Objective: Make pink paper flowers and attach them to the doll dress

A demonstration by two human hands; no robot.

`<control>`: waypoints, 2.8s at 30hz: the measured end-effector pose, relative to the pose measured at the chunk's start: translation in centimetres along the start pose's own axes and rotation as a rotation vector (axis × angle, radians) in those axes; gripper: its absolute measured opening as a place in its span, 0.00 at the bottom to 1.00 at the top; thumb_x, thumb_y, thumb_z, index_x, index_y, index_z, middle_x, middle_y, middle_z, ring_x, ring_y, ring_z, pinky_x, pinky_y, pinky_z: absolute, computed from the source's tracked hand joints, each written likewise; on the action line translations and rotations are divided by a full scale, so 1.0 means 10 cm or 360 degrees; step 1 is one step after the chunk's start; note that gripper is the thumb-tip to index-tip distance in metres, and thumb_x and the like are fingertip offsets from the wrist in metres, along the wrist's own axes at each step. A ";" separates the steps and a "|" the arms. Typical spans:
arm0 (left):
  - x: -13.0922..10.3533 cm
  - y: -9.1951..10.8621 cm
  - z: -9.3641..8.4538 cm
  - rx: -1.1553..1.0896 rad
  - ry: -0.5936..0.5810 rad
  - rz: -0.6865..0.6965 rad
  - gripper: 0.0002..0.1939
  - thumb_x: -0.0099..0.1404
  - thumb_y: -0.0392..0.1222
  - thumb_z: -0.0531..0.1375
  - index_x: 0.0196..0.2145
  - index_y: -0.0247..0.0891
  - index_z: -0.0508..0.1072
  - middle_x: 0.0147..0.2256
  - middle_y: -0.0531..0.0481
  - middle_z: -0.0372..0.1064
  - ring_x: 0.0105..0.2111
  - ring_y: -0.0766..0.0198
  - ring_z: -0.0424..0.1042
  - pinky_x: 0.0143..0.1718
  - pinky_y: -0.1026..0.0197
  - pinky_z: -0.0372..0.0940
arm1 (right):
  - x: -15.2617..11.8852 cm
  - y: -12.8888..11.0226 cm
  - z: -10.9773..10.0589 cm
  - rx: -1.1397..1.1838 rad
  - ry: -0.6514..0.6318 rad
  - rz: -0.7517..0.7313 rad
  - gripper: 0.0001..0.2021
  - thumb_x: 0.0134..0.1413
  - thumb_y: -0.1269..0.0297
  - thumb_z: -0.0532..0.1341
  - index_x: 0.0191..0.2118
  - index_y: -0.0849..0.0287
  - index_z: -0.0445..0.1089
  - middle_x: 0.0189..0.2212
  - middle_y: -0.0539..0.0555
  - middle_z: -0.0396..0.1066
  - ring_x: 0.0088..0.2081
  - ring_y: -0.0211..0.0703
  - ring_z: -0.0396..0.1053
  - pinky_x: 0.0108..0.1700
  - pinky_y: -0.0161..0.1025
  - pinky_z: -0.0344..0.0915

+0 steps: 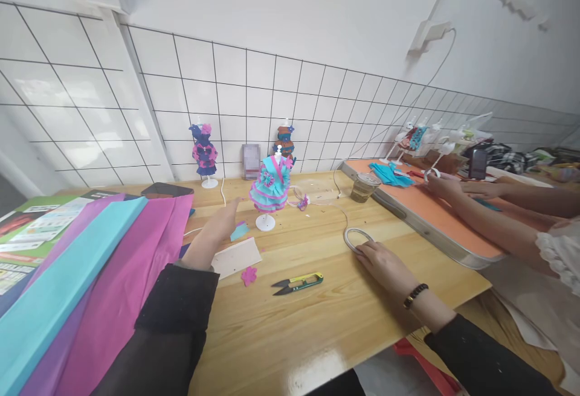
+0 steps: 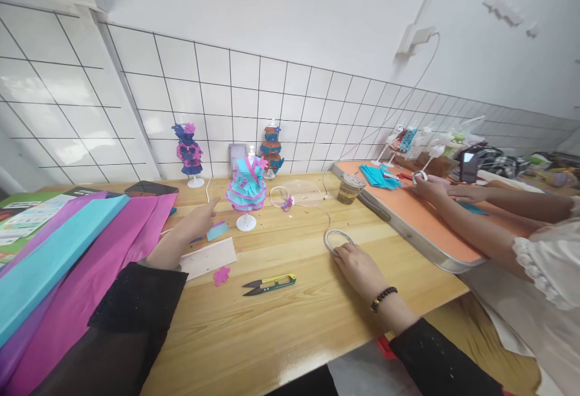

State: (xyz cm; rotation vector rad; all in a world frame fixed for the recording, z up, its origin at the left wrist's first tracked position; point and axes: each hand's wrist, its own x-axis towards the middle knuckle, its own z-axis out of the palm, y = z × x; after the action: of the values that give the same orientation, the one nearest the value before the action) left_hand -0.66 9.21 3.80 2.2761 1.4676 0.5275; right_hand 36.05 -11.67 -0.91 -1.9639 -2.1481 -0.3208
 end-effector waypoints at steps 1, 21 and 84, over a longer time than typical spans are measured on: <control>0.02 -0.02 0.01 0.0027 -0.0023 0.0001 0.30 0.58 0.27 0.49 0.59 0.35 0.52 0.47 0.36 0.68 0.42 0.54 0.70 0.37 0.59 0.62 | -0.01 -0.01 -0.01 0.0012 0.0000 -0.0010 0.13 0.59 0.64 0.49 0.37 0.61 0.70 0.33 0.60 0.71 0.37 0.46 0.69 0.41 0.42 0.66; -0.34 0.89 -0.62 -0.1700 0.1016 0.0520 0.13 0.48 0.25 0.51 0.31 0.37 0.65 0.32 0.50 0.69 0.33 0.66 0.71 0.34 0.62 0.65 | 0.80 -1.18 -0.53 0.0955 0.0675 -0.0221 0.09 0.56 0.67 0.55 0.43 0.57 0.68 0.38 0.58 0.72 0.41 0.45 0.69 0.43 0.44 0.68; -0.68 1.48 -0.29 -0.2720 -0.0283 -0.0079 0.09 0.53 0.30 0.54 0.29 0.32 0.75 0.30 0.46 0.67 0.30 0.67 0.62 0.33 0.64 0.59 | 1.29 -1.44 -1.20 0.0956 0.1165 -0.0742 0.12 0.52 0.76 0.58 0.40 0.55 0.72 0.30 0.53 0.73 0.32 0.40 0.70 0.33 0.38 0.68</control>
State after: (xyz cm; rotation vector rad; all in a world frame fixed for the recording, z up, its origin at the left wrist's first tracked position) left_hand 6.75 -2.36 13.09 0.8407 0.4374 0.9691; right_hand 20.68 -4.29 14.13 -0.8302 -1.8574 -0.3404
